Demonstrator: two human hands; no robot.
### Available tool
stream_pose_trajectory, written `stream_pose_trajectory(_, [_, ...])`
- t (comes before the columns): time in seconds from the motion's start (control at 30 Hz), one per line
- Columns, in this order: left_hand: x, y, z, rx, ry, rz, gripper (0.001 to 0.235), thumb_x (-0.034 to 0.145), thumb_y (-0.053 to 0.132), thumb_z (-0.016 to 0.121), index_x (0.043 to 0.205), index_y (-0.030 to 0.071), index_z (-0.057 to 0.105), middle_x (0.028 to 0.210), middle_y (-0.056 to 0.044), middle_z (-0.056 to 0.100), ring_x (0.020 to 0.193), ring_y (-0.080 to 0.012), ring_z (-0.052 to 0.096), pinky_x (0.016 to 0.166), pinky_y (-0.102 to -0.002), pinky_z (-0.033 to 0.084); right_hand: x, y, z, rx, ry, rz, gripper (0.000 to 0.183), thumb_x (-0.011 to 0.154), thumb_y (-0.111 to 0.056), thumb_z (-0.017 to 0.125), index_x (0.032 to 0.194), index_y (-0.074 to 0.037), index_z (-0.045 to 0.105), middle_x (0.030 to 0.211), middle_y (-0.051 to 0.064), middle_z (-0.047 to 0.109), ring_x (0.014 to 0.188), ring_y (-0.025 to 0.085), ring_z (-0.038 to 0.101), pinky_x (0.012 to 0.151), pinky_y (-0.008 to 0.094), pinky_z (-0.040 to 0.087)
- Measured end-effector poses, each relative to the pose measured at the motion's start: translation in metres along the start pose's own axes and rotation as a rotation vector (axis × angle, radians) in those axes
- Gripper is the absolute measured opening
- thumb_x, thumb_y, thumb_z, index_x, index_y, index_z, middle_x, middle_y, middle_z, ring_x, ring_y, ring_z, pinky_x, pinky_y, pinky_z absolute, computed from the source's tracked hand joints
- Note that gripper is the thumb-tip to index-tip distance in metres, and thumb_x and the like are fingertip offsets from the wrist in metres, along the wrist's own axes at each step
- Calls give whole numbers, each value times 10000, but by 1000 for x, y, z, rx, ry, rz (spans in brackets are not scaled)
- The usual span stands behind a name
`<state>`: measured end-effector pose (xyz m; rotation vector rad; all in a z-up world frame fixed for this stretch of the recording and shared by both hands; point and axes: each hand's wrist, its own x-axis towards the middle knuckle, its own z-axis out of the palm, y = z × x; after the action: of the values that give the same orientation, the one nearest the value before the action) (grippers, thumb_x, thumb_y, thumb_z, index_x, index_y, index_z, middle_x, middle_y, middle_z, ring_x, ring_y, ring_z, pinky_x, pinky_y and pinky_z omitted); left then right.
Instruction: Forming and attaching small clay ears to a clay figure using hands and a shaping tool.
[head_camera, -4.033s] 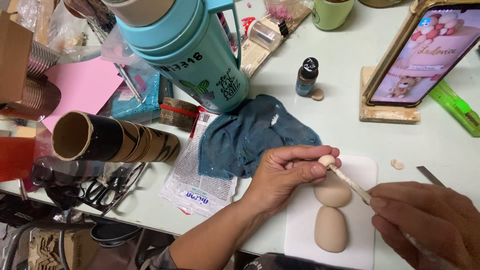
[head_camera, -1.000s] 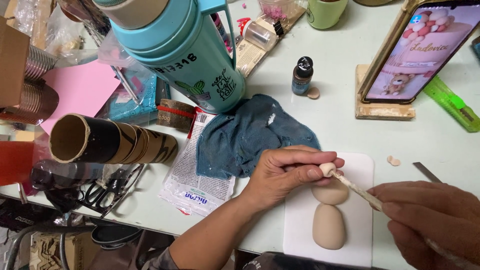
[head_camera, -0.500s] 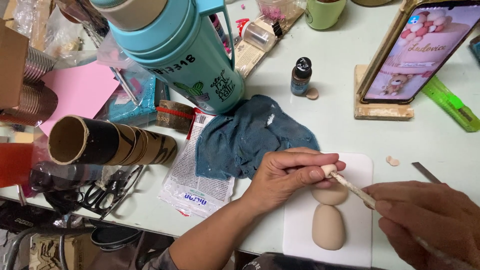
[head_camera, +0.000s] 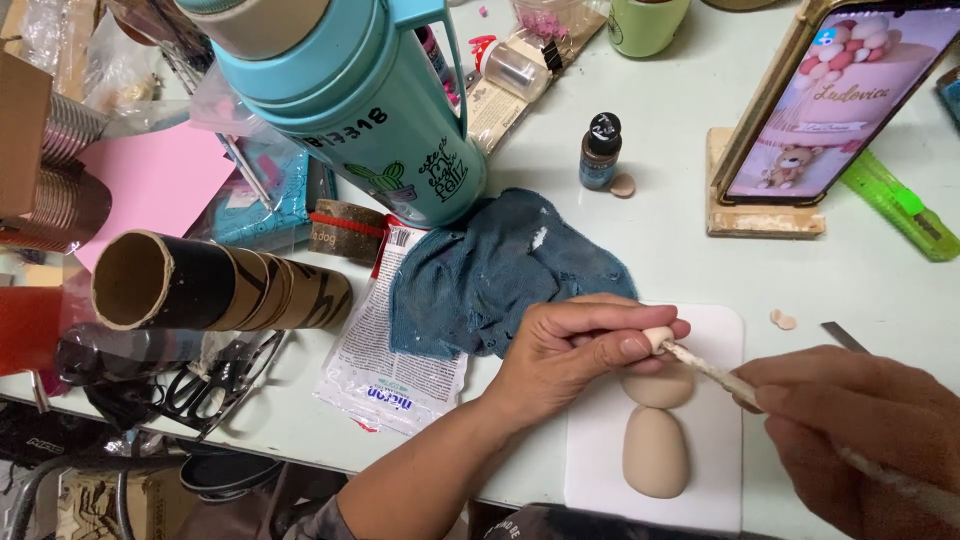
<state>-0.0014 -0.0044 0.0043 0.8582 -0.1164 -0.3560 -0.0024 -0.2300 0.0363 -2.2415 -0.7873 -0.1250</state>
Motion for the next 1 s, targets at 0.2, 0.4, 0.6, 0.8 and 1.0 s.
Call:
stream_pose_trajectory(0.2, [0,0,2,-35,25,40,241,876,-8,578,1108,-73,576,1085,-209,581,1070,-331,586,902,-321,552,5,-18,4,-203,119,-351,181,785,-135,564,938,-60,501,907,101,644,830,228,655,752,325,492])
stream_pose_trajectory(0.4, [0,0,2,18,12,26,244,881,13,572,1114,-63,574,1111,-204,579,1032,-301,602,905,-295,548,-1,7,4,119,52,-33,119,762,-46,498,813,-101,591,854,59,673,637,148,676,593,218,535])
stream_pose_trajectory(0.6, [-1,2,0,-71,38,-39,301,879,46,575,1149,-83,548,1127,-248,576,1065,-308,583,886,-284,540,-6,-1,8,-154,123,-392,124,770,-103,545,880,-49,526,902,105,628,874,292,676,743,354,532])
stream_pose_trajectory(0.8, [-2,3,1,-87,21,-82,352,903,77,532,1218,-75,497,1183,-259,542,1047,-319,581,918,-300,516,-34,42,-15,-62,-234,-21,294,758,-213,504,469,-158,523,547,-160,677,912,60,731,799,204,572])
stream_pose_trajectory(1.0, [-2,-1,0,-161,37,-80,382,858,6,568,1219,-91,488,1171,-266,541,1044,-329,576,958,-350,496,-9,2,0,-30,52,-228,178,758,-50,462,596,-62,535,724,0,605,815,188,701,677,210,510])
